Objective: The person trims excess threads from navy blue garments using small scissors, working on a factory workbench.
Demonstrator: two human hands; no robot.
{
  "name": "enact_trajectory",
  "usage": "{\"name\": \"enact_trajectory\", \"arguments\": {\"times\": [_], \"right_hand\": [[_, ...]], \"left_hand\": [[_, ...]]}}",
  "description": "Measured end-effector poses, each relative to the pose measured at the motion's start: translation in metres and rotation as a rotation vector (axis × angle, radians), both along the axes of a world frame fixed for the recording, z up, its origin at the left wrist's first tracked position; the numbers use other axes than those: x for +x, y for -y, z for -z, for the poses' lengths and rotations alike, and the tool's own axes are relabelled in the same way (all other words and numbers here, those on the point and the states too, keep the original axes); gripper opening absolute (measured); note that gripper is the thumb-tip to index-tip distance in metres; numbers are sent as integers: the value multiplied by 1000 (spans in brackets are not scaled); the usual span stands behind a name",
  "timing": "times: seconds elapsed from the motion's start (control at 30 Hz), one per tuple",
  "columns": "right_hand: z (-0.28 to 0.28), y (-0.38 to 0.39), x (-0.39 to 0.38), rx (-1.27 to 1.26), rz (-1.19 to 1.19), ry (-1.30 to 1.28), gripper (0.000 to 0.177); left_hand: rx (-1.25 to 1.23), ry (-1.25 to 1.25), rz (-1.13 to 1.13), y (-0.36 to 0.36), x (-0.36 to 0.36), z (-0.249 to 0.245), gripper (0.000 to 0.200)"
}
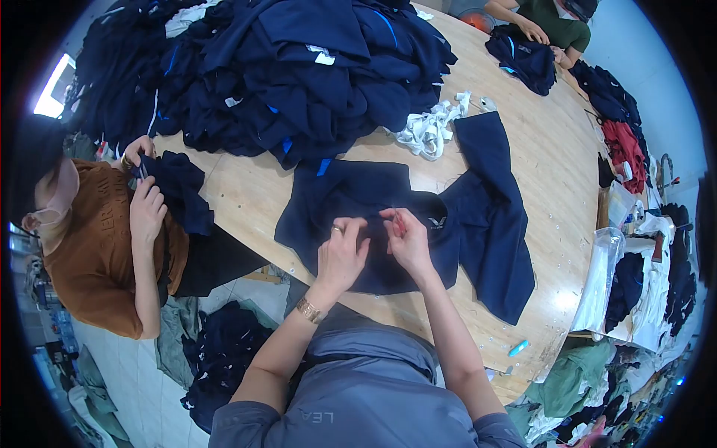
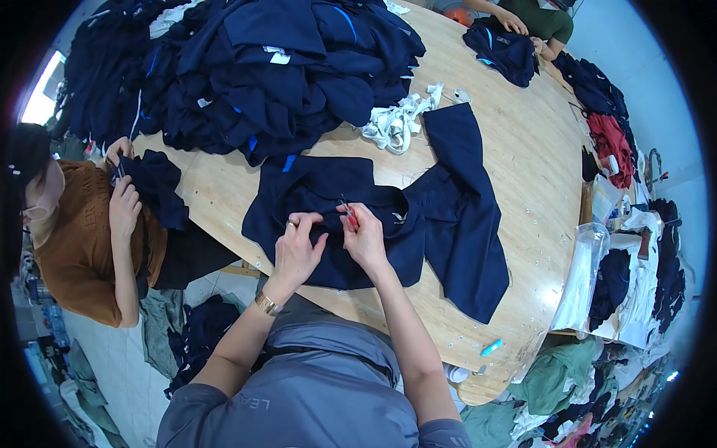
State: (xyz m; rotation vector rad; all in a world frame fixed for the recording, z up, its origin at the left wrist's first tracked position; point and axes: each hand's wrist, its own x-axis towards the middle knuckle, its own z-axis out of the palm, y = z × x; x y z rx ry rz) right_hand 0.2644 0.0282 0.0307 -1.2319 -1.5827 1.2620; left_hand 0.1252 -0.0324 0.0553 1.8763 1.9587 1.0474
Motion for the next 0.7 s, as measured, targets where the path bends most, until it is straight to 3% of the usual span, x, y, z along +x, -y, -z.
{"name": "enact_trajectory", "arguments": {"times": [0.1, 0.23, 0.3, 0.37, 0.43, 0.47, 0.57, 0.6, 0.7], "right_hand": [[12, -6, -7, -68, -129, 48, 10], [42, -6, -7, 137, -15, 189, 4], [55, -6, 2, -56, 143, -130, 10], [28, -4, 17, -308, 295, -434, 8], [19, -4, 26, -143, 404, -592, 9], [14, -2, 33, -125, 386, -546, 17], [1, 4, 39, 155, 220, -145, 16], [0, 7, 52, 157, 66, 189, 7], [4, 5, 71, 612, -159, 613, 21]], "left_hand": [[-208, -113, -16, -10, -5, 23, 26], [-15, 25, 8, -14, -12, 46, 21], [-14, 84, -11, -9, -11, 44, 19], [-7, 137, -3, -3, -12, 42, 19], [51, 114, 1, 0, -14, 44, 19], [81, 103, 6, 1, -13, 44, 19], [67, 102, 1, 2, -12, 42, 20], [68, 71, 15, 1, -14, 38, 20], [44, 26, 72, -5, -27, 24, 23]]}}
